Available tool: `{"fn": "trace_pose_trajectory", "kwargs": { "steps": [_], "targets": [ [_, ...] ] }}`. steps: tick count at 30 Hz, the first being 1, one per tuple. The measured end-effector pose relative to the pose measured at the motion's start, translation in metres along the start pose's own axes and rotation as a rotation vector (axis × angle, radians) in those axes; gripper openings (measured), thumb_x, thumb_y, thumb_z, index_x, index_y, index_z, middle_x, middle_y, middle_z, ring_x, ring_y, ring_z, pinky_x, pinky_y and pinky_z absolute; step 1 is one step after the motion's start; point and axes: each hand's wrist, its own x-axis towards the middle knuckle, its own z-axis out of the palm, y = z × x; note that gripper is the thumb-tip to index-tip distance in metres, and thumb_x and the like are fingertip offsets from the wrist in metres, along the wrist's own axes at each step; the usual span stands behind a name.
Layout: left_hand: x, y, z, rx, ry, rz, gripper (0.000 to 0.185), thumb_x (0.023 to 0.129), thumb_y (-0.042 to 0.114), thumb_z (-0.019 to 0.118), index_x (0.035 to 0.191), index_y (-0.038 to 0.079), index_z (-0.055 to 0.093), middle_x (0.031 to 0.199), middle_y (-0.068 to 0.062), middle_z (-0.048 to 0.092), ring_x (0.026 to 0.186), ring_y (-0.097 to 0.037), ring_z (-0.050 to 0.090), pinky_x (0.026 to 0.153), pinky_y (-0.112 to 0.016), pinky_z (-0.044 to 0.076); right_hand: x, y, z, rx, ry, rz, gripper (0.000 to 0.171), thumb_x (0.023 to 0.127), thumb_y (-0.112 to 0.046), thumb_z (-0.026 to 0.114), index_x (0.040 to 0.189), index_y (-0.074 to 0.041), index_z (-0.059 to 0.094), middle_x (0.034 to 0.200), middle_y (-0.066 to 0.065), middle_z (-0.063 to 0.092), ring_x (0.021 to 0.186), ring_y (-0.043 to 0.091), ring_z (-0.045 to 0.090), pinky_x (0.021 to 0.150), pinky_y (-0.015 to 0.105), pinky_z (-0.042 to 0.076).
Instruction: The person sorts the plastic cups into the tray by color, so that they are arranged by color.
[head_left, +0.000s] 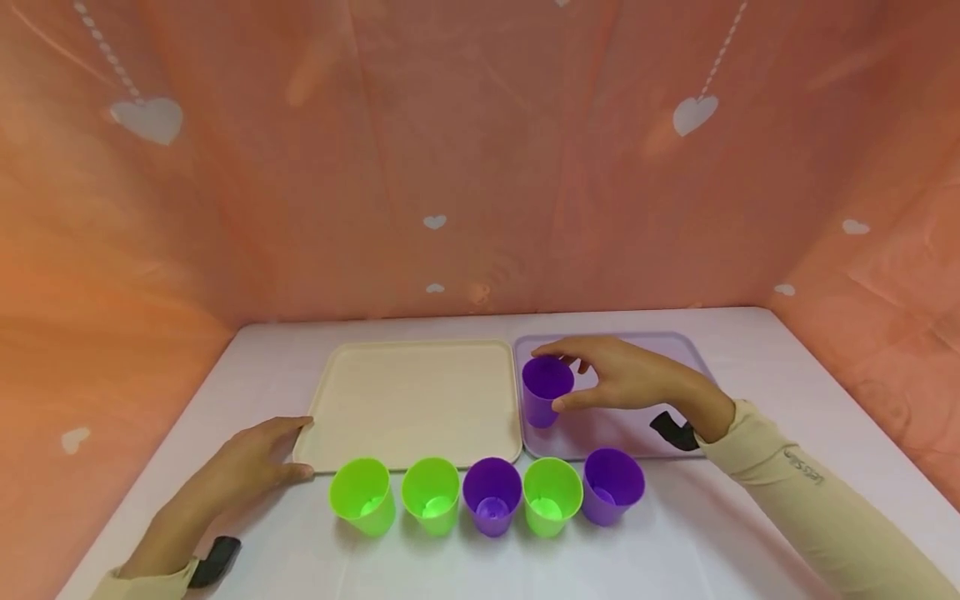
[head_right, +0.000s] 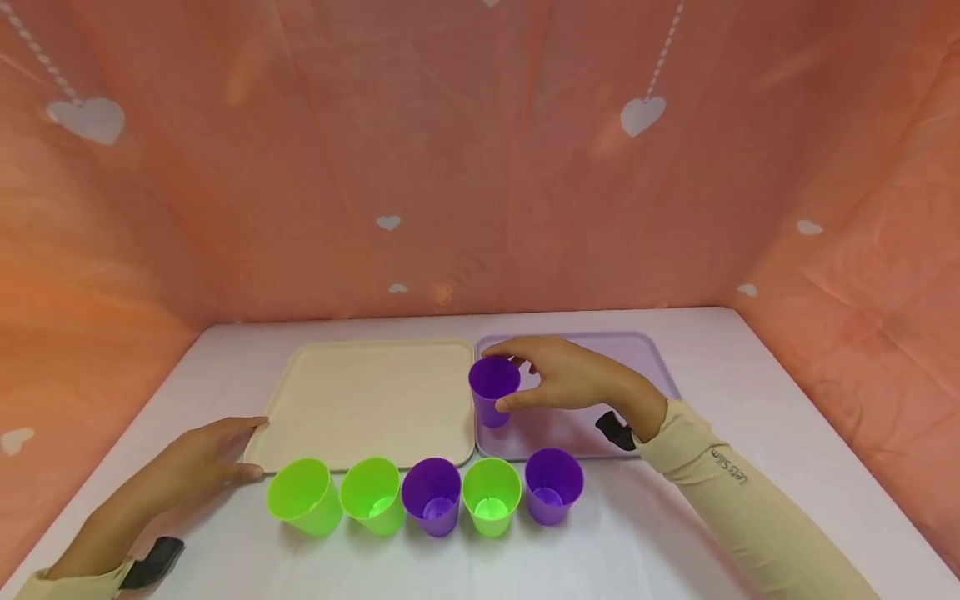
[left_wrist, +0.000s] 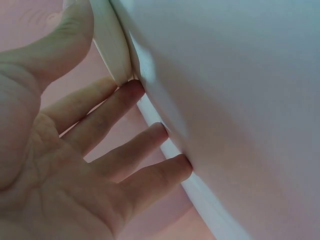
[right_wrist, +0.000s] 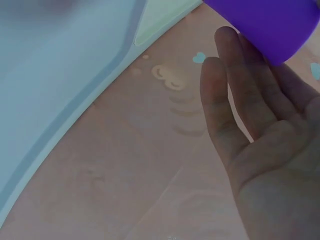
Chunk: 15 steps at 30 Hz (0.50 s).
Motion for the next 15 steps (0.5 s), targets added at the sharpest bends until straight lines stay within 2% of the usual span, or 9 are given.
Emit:
{"fn": "trace_pose_trajectory", "kwargs": {
  "steps": [5, 15],
  "targets": [
    [0.002, 0.002, -0.004, 0.020, 0.019, 0.032, 0.079, 0.075, 0.036, 0.084, 0.136, -0.004, 0.054, 0.136, -0.031, 0.056, 0.126, -0.054, 0.050, 0.100, -0.068, 0.043, 0.005, -0.001, 0.000, -0.004, 0.014, -0.016, 0.067, 0.085, -0.046, 0.076, 0.142, -0.018, 0.053, 0.124, -0.006, 0.065, 0.112, 0.014, 0.063, 0.091, 0.043, 0.056],
    [0.003, -0.003, -0.007, 0.035, 0.005, 0.010, 0.081, 0.074, 0.038, 0.084, 0.136, -0.005, 0.054, 0.136, -0.032, 0.055, 0.126, -0.055, 0.049, 0.100, -0.069, 0.042, 0.018, -0.009, 0.003, 0.017, 0.006, -0.041, 0.068, 0.085, -0.046, 0.076, 0.143, -0.019, 0.053, 0.126, -0.005, 0.066, 0.113, 0.015, 0.063, 0.091, 0.043, 0.056]
  ]
}}
